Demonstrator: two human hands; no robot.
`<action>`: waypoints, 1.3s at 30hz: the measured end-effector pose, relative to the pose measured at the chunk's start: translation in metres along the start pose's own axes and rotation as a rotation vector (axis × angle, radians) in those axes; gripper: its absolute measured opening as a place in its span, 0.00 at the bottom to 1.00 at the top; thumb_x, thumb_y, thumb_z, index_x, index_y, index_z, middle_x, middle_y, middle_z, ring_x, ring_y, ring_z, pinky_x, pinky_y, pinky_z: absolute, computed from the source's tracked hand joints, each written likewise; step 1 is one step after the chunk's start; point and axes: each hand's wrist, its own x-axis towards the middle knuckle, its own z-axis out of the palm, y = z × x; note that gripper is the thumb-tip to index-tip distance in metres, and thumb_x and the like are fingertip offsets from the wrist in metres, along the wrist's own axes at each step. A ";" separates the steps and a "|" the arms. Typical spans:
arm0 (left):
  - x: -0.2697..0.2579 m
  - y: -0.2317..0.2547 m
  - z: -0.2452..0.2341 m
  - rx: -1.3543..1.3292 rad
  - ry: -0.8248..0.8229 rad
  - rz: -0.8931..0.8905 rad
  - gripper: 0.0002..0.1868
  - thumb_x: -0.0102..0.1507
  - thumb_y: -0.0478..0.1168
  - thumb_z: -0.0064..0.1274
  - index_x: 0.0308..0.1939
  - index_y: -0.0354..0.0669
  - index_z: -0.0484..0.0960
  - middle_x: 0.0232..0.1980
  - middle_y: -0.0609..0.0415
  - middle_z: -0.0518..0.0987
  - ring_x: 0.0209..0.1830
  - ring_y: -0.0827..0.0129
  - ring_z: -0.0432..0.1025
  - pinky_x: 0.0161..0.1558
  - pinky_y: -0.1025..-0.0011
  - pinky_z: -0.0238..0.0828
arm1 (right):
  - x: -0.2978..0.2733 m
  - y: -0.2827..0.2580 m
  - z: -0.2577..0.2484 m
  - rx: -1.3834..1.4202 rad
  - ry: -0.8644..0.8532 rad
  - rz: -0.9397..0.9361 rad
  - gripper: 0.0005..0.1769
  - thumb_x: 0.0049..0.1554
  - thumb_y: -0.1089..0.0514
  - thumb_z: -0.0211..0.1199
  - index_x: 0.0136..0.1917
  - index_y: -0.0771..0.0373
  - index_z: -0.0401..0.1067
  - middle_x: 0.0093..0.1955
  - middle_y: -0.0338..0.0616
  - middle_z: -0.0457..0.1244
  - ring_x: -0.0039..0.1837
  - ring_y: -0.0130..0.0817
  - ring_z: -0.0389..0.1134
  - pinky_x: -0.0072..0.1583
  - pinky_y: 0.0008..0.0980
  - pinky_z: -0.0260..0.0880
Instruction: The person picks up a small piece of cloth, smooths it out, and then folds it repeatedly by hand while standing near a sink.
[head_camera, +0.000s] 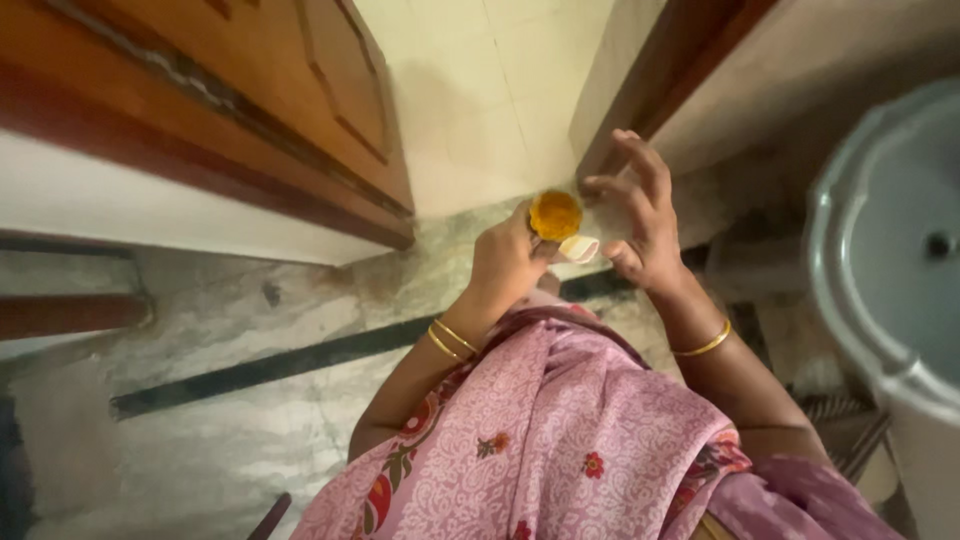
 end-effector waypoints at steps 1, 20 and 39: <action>0.014 -0.002 0.000 -0.010 0.014 0.005 0.25 0.59 0.43 0.64 0.58 0.43 0.76 0.37 0.44 0.83 0.38 0.48 0.80 0.39 0.57 0.76 | 0.012 0.011 -0.002 -0.043 -0.056 -0.013 0.46 0.62 0.20 0.44 0.66 0.61 0.73 0.82 0.60 0.48 0.86 0.62 0.46 0.83 0.59 0.49; 0.248 -0.126 -0.039 -0.059 0.052 -0.045 0.27 0.58 0.45 0.65 0.59 0.45 0.76 0.38 0.43 0.83 0.39 0.46 0.79 0.40 0.56 0.76 | 0.234 0.147 0.076 -0.079 -0.174 0.082 0.15 0.57 0.66 0.69 0.57 0.62 0.72 0.76 0.52 0.58 0.76 0.52 0.62 0.73 0.44 0.65; 0.425 -0.220 -0.132 -0.059 0.120 -0.011 0.26 0.61 0.47 0.66 0.59 0.41 0.76 0.38 0.41 0.83 0.38 0.45 0.79 0.38 0.56 0.75 | 0.384 0.234 0.165 0.149 0.072 0.271 0.49 0.65 0.34 0.58 0.85 0.62 0.42 0.87 0.52 0.44 0.85 0.45 0.50 0.77 0.45 0.60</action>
